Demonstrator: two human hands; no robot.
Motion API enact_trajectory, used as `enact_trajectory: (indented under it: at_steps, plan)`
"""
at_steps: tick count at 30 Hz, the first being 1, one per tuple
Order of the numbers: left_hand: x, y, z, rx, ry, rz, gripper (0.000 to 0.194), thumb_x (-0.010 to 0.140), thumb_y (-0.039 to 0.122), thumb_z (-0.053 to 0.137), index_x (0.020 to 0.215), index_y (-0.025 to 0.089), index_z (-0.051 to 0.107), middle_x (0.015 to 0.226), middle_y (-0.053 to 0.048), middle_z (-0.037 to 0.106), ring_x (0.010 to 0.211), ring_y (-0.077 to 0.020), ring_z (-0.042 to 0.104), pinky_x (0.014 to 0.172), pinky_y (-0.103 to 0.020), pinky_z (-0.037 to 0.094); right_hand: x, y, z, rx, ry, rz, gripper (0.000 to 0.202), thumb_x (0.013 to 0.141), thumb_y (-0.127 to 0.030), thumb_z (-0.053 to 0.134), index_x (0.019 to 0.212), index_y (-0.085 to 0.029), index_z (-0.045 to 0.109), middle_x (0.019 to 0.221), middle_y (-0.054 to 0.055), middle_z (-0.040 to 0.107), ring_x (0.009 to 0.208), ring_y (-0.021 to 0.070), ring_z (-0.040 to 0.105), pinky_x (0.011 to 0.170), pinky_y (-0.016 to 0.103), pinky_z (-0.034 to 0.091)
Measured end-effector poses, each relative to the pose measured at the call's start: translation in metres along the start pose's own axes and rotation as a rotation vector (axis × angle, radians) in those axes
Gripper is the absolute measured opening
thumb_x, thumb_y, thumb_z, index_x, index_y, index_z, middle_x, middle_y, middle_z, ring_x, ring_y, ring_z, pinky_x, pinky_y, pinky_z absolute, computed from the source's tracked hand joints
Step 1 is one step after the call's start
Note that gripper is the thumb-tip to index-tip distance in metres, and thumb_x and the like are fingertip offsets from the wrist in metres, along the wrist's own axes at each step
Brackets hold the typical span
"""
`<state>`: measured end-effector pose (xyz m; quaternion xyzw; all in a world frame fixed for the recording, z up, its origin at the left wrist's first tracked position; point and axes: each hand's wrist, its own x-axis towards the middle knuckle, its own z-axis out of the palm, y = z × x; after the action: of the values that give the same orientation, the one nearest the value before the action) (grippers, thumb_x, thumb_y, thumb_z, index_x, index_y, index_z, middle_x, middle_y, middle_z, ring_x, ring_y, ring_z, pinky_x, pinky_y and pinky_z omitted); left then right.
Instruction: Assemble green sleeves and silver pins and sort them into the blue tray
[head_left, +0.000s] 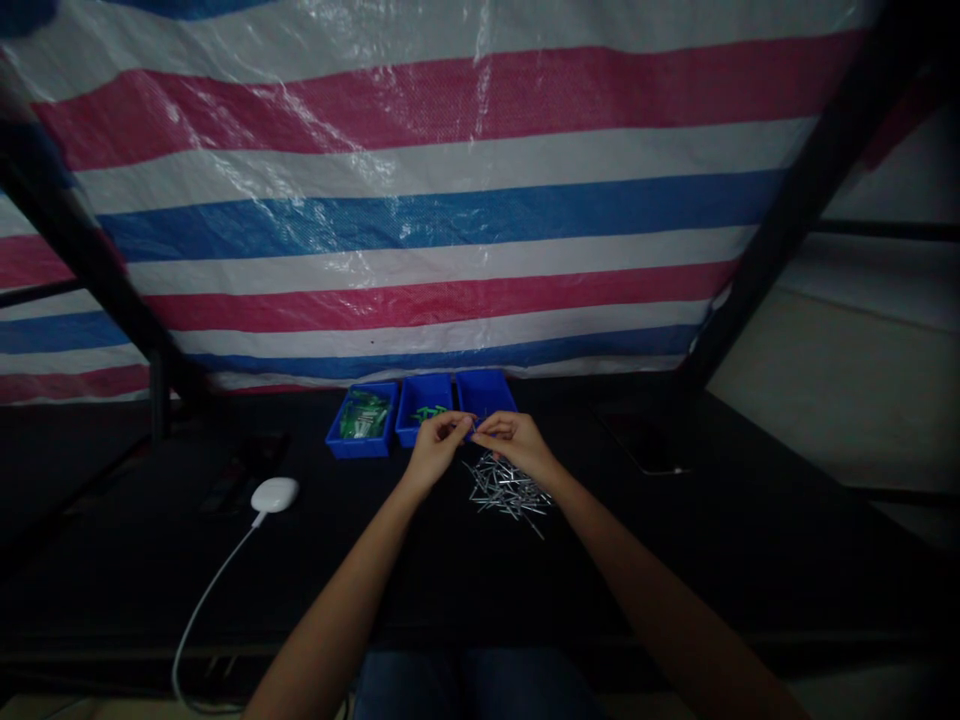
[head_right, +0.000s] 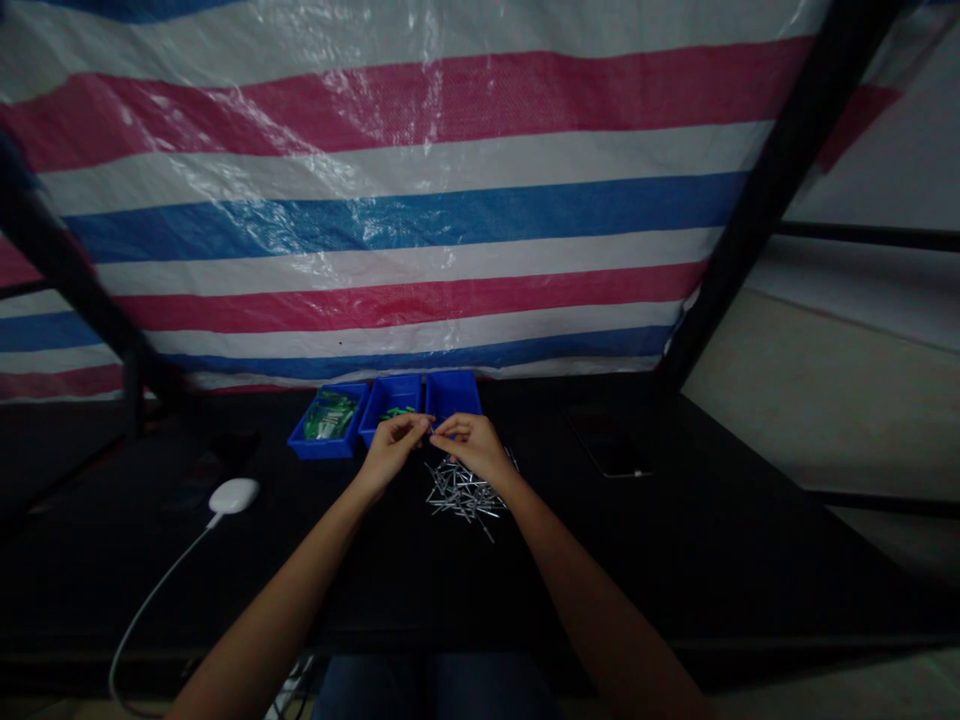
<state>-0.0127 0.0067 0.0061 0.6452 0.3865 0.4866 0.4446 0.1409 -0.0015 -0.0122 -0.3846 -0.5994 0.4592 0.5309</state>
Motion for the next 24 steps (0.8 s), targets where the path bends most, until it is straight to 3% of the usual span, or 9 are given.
enact_trajectory:
  at_steps: [7,14,24]
  plan:
    - [0.0,0.0,0.002,0.007,-0.015,0.023,0.029,0.072,0.041,0.063,0.078,0.013,0.068,0.071,-0.004,0.065,0.058,-0.0097,0.051,0.053,-0.021,0.038,0.003,0.005,-0.003,-0.089,0.04,-0.026,0.031,0.062,-0.041,0.07,0.077,-0.015,0.065,0.072,0.005,0.066,0.042,0.0078,0.049,0.037,0.02,0.042]
    - [-0.003,0.004,0.005,-0.101,-0.075,-0.014,0.025,0.068,0.035,0.068,0.079,0.013,0.066,0.075,-0.005,0.067,0.066,-0.0121,0.058,0.062,-0.023,0.042,0.002,0.003,-0.007,-0.164,0.097,-0.045,0.03,0.064,-0.04,0.068,0.079,-0.014,0.067,0.068,0.004,0.066,0.039,0.0088,0.05,0.037,0.02,0.036]
    - [-0.003,-0.003,0.007,-0.142,-0.086,-0.018,0.028,0.064,0.03,0.073,0.077,0.014,0.053,0.065,0.001,0.061,0.059,-0.0079,0.055,0.058,-0.019,0.039,0.004,-0.006,-0.008,0.065,0.128,0.013,0.035,0.061,-0.038,0.069,0.089,-0.016,0.066,0.079,0.005,0.067,0.041,0.0063,0.049,0.038,0.02,0.038]
